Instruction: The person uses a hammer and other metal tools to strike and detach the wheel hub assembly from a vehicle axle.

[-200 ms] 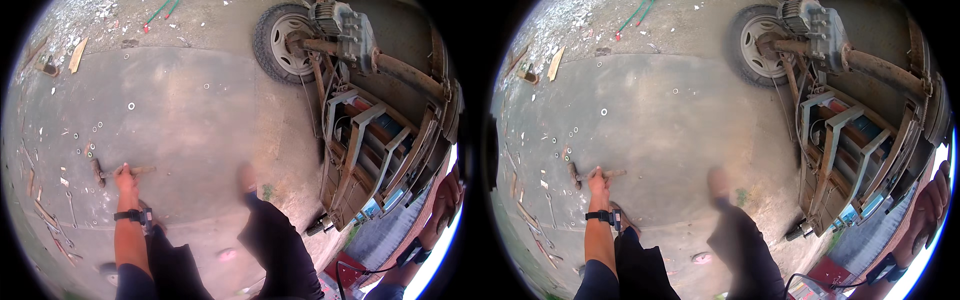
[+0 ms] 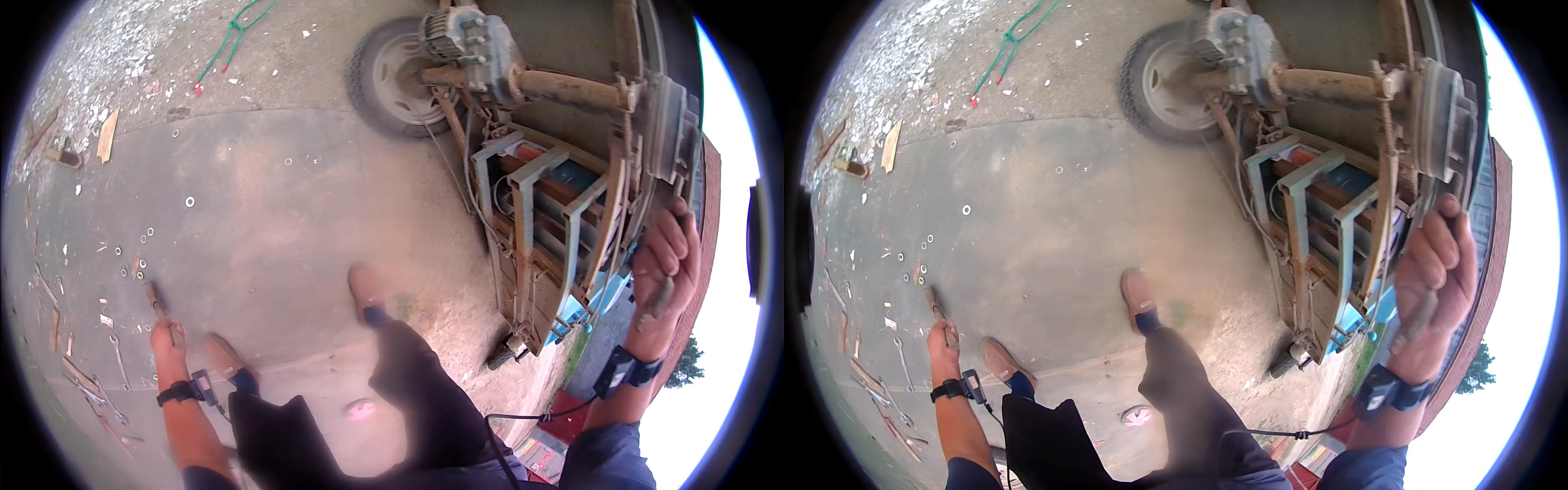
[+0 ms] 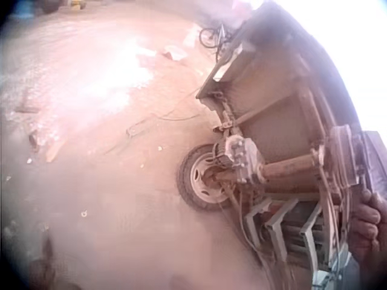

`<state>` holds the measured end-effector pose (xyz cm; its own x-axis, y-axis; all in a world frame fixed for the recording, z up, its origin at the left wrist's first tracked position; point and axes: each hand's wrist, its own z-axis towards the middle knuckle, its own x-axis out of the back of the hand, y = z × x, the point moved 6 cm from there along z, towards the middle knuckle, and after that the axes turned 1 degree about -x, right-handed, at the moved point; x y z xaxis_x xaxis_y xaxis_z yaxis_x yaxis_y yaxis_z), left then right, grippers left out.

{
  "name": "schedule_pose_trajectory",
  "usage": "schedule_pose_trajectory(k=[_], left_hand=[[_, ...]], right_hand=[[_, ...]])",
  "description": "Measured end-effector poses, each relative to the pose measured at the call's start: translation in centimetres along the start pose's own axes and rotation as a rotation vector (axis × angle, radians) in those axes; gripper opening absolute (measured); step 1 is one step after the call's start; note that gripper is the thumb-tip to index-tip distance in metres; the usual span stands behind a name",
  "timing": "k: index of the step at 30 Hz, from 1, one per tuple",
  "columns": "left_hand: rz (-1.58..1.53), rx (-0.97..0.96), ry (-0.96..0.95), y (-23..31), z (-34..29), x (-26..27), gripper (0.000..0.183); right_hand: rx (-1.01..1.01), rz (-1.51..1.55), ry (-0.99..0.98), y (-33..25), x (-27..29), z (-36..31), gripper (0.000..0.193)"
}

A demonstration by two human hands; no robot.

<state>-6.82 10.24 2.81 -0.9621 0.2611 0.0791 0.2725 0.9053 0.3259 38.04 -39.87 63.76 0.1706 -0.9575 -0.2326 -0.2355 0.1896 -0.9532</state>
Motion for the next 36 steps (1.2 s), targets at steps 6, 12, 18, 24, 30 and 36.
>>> schedule_pose_trajectory(k=[6, 12, 18, 24, 30, 36], left_hand=[[0.494, -0.11, -0.217, 3.7, -27.9, -6.2, 0.08], [0.57, -0.24, -0.675, 4.5, -52.8, -11.1, 0.062], [0.861, -0.459, -0.668, 5.4, -61.7, -23.2, 0.024], [1.044, -0.607, -0.763, -0.7, -66.4, -28.3, 0.026], [1.087, -0.7, -0.703, 0.5, -67.1, -29.1, 0.023], [0.934, -0.705, -0.612, 3.3, -64.8, -30.5, 0.015]], right_hand=[[-0.105, -0.042, 0.144, -0.2, 1.1, 0.5, 0.028], [-0.173, 0.058, 0.197, -0.8, 2.7, 2.0, 0.01], [-0.264, 0.291, 0.016, 0.5, 1.7, 4.1, 0.023], [-0.389, 0.124, -0.111, 0.5, 2.3, 4.4, 0.03], [-0.459, 0.072, -0.085, -0.5, 2.1, 4.2, 0.029], [-0.465, 0.023, -0.053, -0.6, 2.5, 4.2, 0.028]])
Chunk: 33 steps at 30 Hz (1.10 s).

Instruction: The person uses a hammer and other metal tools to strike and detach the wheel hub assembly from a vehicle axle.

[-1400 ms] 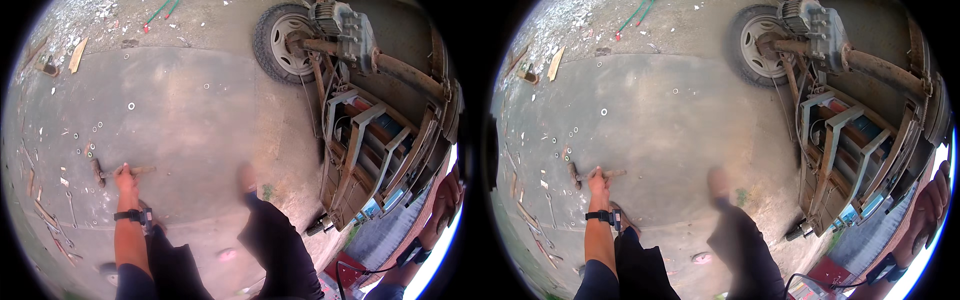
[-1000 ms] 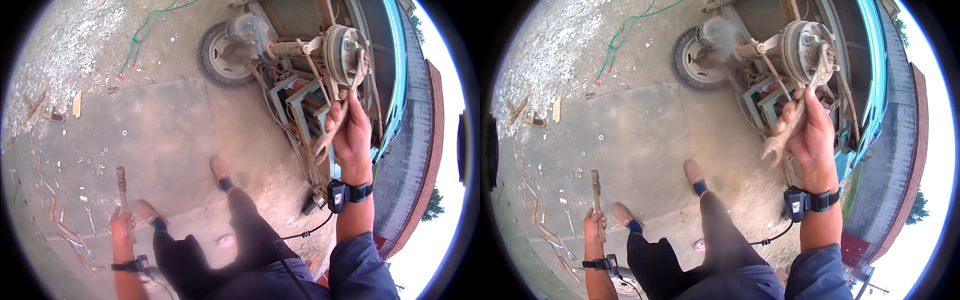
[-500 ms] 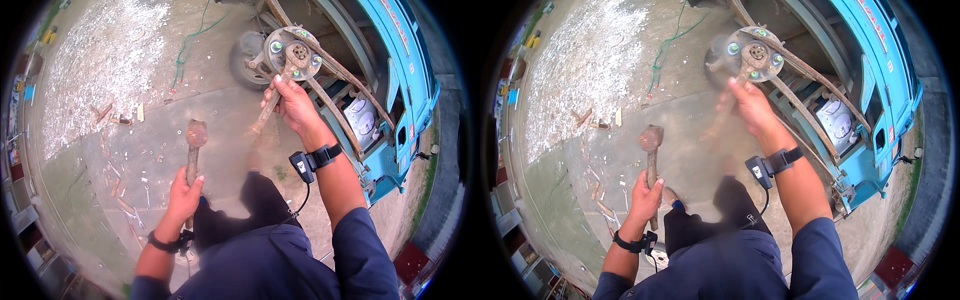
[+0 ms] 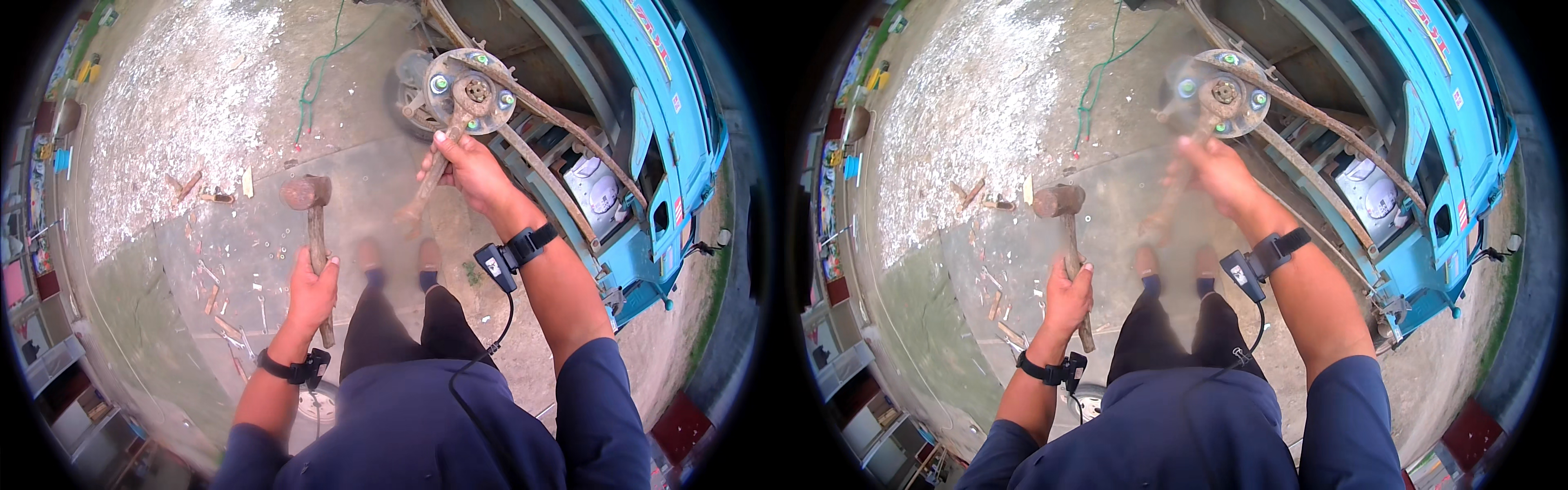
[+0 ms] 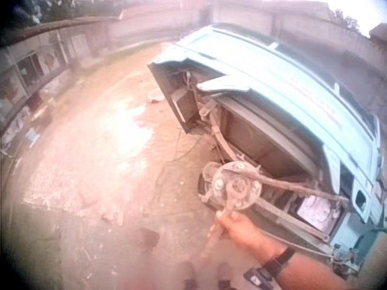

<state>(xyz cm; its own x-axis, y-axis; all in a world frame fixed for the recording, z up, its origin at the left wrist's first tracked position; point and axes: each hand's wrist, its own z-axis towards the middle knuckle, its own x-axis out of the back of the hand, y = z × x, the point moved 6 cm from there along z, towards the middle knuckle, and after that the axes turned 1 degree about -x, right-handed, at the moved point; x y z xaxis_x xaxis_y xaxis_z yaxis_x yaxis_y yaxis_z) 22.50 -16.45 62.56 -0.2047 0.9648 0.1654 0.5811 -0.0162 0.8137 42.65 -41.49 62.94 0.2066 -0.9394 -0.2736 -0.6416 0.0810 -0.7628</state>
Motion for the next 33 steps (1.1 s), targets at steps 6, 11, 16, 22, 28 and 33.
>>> schedule_pose_trajectory(k=[6, 11, 16, 22, 28, 33], left_hand=[[0.216, -0.121, -0.206, 0.1, -0.9, -3.1, 0.015], [-0.051, 0.138, -0.083, -0.3, 0.7, 0.0, 0.012], [0.404, -0.431, -0.265, 0.1, -1.4, -3.5, 0.011], [-0.022, 0.195, -0.079, -2.0, 0.7, 0.8, 0.012], [0.196, 0.156, -0.187, -2.2, -0.7, -1.7, 0.012], [0.112, 0.227, -0.249, -3.5, -1.5, -2.5, 0.013]], right_hand=[[0.009, 0.009, 0.009, 0.8, 0.8, 0.6, 0.029], [0.018, 0.016, -0.015, 0.3, 0.4, 0.3, 0.031], [-0.001, 0.043, -0.016, 0.6, -0.1, 0.3, 0.032], [-0.006, 0.002, 0.002, 0.3, 0.5, 0.0, 0.033], [0.037, -0.002, -0.072, 0.3, -0.1, 0.3, 0.033], [-0.002, -0.004, -0.022, 0.6, 0.8, -0.2, 0.032]])
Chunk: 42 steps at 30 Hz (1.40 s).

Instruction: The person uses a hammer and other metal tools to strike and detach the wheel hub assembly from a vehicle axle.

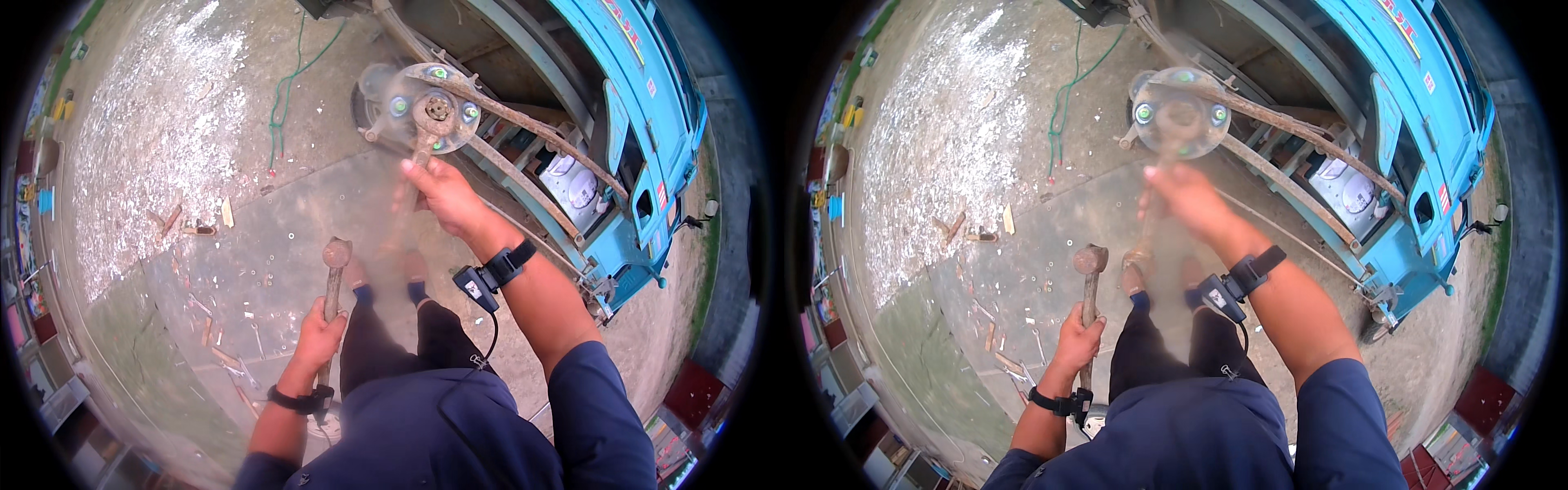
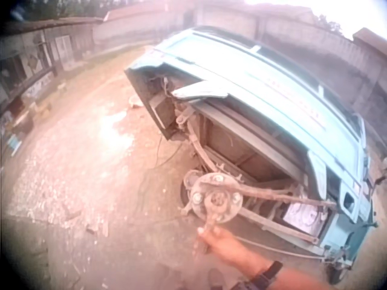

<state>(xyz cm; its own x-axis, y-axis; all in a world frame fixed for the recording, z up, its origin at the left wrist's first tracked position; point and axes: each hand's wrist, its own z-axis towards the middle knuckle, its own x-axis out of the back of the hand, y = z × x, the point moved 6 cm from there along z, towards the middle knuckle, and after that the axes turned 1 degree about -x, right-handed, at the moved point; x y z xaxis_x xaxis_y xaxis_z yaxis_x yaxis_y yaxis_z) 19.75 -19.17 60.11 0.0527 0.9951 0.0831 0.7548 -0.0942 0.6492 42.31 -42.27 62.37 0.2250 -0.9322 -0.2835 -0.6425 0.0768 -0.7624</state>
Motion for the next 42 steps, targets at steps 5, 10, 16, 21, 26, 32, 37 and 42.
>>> schedule_pose_trajectory(k=[5, 10, 16, 21, 26, 32, 37, 42], left_hand=[[-0.313, -0.083, 0.314, 0.8, 0.4, 3.6, 0.014], [0.184, -0.263, 0.089, -0.1, -1.2, -2.4, 0.016], [-0.159, -0.029, 0.177, -0.8, -0.8, 0.2, 0.013], [0.135, -0.064, -0.021, -2.0, -1.5, -3.9, 0.019], [0.489, -0.288, -0.295, -3.0, -4.7, -8.6, 0.029], [0.023, 0.116, 0.005, -4.4, -5.1, -3.4, 0.017], [-0.348, -0.049, 0.265, -1.6, -2.4, -0.1, 0.013], [0.057, -0.126, 0.033, -1.7, -2.1, -8.4, 0.015]], right_hand=[[-0.004, 0.034, -0.023, 0.1, -0.1, 0.1, 0.03], [0.014, 0.003, -0.031, 0.1, 0.2, -0.1, 0.031], [-0.007, -0.022, -0.027, -0.2, 0.6, -0.4, 0.032], [0.007, 0.004, 0.0, -0.4, 0.6, -0.4, 0.031], [-0.009, -0.046, -0.032, 0.0, 1.6, -0.9, 0.031], [0.004, -0.094, -0.063, -0.5, 1.0, -0.7, 0.033], [-0.016, -0.081, -0.045, -0.6, 1.2, -0.7, 0.032], [0.036, -0.194, -0.036, -0.2, 2.6, -0.4, 0.031]])
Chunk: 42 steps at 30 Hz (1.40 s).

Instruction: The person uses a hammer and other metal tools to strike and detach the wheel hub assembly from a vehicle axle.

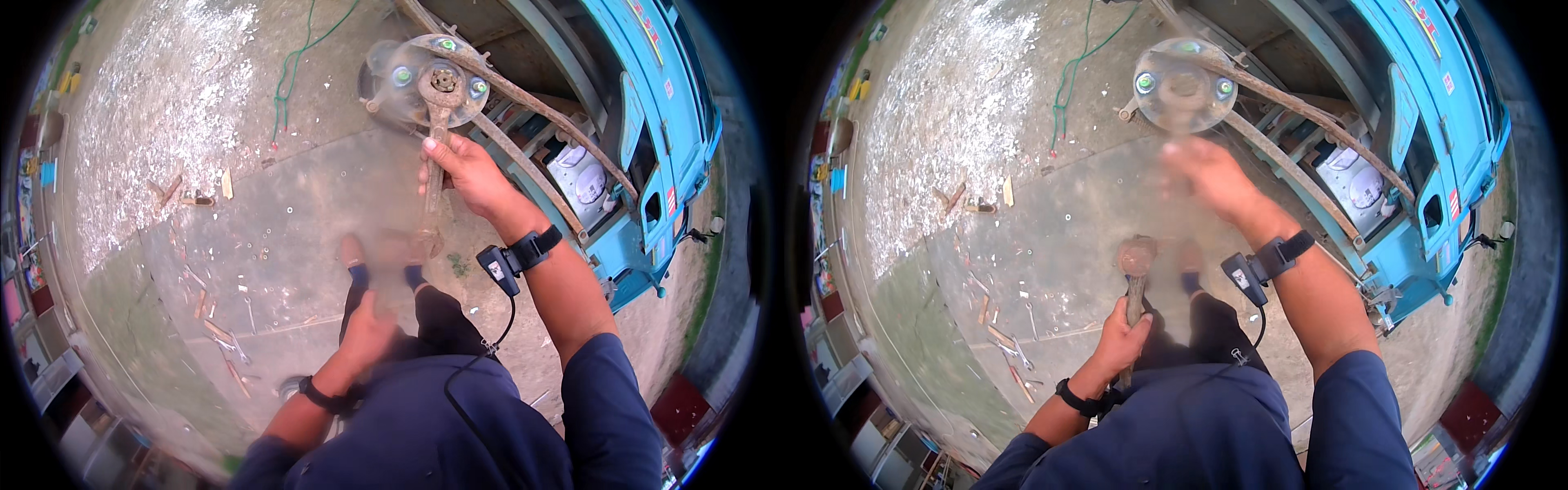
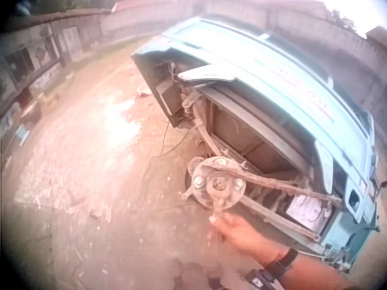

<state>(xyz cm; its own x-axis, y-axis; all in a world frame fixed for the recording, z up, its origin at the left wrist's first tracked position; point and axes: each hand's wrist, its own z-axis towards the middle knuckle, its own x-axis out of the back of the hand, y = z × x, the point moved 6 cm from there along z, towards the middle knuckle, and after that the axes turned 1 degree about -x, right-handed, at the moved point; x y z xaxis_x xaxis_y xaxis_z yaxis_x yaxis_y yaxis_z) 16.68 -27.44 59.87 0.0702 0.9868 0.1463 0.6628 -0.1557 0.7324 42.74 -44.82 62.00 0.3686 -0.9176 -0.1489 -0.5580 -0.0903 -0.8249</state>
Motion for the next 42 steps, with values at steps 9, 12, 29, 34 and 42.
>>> schedule_pose_trajectory(k=[9, 12, 29, 34, 42], left_hand=[[-0.262, 0.142, 0.059, 0.9, -0.2, 1.6, 0.015], [0.057, 0.105, -0.12, -0.2, -0.2, -1.5, 0.036], [0.006, 0.071, -0.085, 0.2, 0.0, 0.0, 0.017], [0.076, 0.057, -0.107, 0.5, 0.6, 0.0, 0.018], [0.082, 0.065, -0.09, 1.6, 1.9, 0.5, 0.019]], right_hand=[[-0.027, 0.063, -0.029, -0.3, 0.7, -0.8, 0.032], [-0.028, 0.015, -0.043, -0.6, 0.5, -0.7, 0.032], [-0.16, 0.458, 0.053, 3.8, -1.7, -4.1, 0.042], [-0.175, 0.259, 0.057, 2.2, 2.3, -5.4, 0.042], [-0.2, -0.473, 0.007, -5.7, 10.1, -6.0, 0.049]])
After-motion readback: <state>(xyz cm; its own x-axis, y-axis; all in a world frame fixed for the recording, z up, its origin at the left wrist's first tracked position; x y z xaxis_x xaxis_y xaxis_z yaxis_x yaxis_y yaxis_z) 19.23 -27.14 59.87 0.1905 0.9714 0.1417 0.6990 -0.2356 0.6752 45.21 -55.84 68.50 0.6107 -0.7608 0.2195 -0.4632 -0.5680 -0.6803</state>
